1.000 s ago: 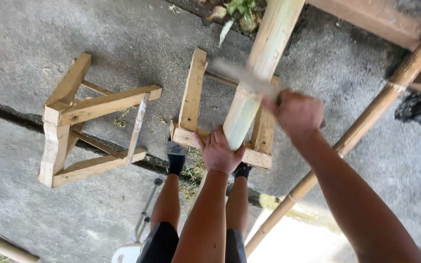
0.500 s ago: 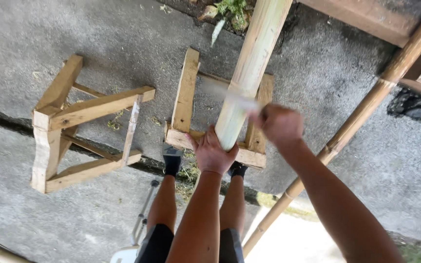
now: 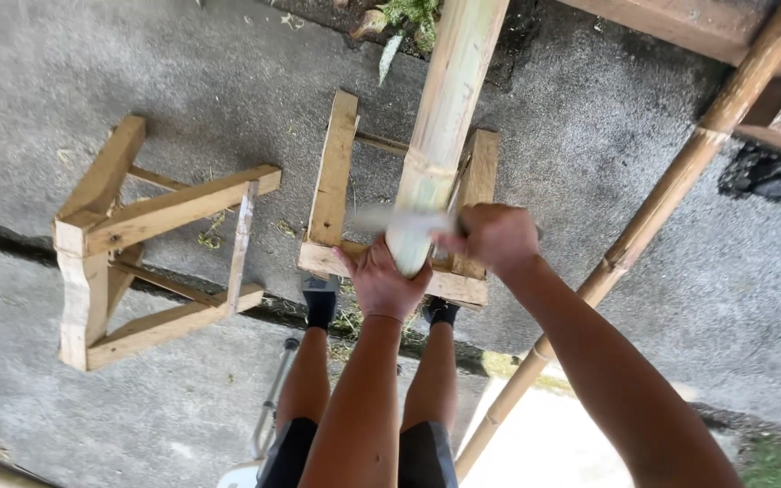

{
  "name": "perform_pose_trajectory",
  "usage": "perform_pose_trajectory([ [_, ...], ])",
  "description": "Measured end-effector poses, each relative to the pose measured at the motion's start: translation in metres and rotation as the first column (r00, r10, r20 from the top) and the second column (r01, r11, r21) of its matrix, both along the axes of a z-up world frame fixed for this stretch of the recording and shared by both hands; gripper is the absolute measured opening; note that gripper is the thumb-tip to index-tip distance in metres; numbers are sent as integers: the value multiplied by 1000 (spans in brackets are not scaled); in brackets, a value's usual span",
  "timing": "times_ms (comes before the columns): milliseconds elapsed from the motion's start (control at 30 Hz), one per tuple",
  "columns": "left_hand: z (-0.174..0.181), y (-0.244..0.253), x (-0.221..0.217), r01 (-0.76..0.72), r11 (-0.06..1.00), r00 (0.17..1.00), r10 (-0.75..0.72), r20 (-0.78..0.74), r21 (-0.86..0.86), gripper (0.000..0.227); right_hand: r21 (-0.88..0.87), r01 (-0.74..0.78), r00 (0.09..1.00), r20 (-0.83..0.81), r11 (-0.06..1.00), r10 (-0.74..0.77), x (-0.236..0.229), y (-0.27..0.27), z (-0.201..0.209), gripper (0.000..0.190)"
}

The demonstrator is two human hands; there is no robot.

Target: Shaving the outer layer of a bamboo pole using a knife while seated outdoors.

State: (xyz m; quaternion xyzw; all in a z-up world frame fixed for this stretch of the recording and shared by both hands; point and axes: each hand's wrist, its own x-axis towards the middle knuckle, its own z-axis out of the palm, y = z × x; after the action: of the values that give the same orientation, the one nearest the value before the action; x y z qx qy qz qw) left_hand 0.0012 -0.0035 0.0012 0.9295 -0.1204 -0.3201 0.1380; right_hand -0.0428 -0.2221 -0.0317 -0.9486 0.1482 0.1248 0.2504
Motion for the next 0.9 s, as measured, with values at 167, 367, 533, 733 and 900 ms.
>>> perform_pose_trajectory([
  [167,-6,4,-3,16,993,989,2,149,-118,85,-43,-181,978,96,982,185,-20,22,-14,70],
  [367,-6,5,-1,31,999,998,-29,46,-36,75,-41,-40,995,87,998,43,-15,17,-12,73],
  [533,-5,3,3,43,999,999,-43,17,-1,77,-16,1,989,150,1000,1,-5,3,-14,72],
  [733,-5,7,1,45,997,997,-40,68,-70,80,-47,29,995,96,998,-24,-6,-4,-30,70],
  [900,1,5,6,7,999,1000,-7,-8,-53,85,33,11,963,270,999,-19,-9,-8,-36,73],
])
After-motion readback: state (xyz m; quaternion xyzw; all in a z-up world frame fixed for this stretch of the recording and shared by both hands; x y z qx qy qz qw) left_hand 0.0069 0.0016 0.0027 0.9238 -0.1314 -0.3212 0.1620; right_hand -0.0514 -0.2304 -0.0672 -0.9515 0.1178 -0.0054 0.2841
